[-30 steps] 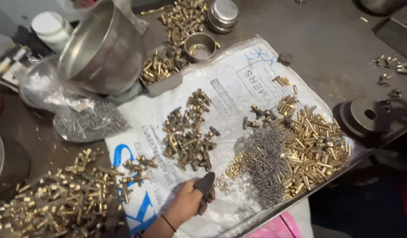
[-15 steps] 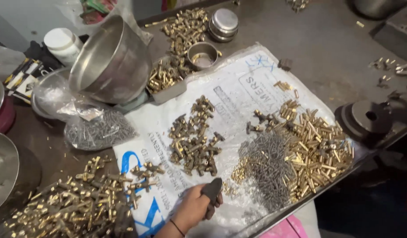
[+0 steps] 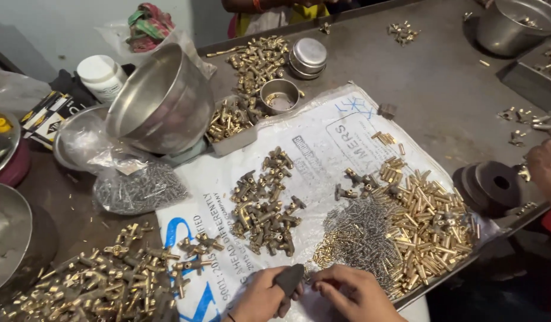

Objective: The recorder is assembling small brass metal components by inserting pins and using an electric screwdriver.

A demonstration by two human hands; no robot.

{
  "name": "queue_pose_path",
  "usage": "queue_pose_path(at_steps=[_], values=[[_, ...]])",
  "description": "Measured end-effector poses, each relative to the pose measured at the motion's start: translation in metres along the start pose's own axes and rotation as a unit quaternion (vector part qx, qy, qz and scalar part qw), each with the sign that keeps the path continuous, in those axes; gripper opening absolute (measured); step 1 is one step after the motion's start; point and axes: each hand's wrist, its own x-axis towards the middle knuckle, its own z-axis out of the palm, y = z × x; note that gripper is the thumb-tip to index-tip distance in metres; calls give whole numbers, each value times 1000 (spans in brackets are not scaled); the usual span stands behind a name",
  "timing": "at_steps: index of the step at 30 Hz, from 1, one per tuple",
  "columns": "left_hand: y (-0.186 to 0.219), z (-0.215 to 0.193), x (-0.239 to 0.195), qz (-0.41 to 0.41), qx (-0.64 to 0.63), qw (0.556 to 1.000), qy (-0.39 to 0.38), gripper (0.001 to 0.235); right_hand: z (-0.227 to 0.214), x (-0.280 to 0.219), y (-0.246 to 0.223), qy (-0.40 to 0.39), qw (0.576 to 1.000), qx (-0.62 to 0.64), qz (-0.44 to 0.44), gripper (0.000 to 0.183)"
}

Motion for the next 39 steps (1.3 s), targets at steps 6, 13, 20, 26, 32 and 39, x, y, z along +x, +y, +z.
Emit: queue_pose_path(at_steps=[6, 13, 20, 26, 32, 39], values=[[19, 3, -9, -20, 62, 997, 34, 34, 16, 5, 18, 24, 999, 9, 44, 19], [21, 3, -11, 19, 103, 994, 12, 21, -27, 69, -35, 106, 980, -153, -68, 16], [5, -2, -5, 93, 223, 969, 58, 33, -14, 134, -34, 87, 915, -335, -210, 44], [-7, -11, -5, 100, 143, 985, -5, 15, -12, 119, -24, 120, 926, -351, -62, 43], [-35, 1, 9, 92, -70, 993, -13, 18, -16, 79, -23, 159, 949, -272, 14, 35], [17, 26, -35, 115, -163, 978, 59, 53, -2, 21, -83, 42, 978, -136, -153, 29]])
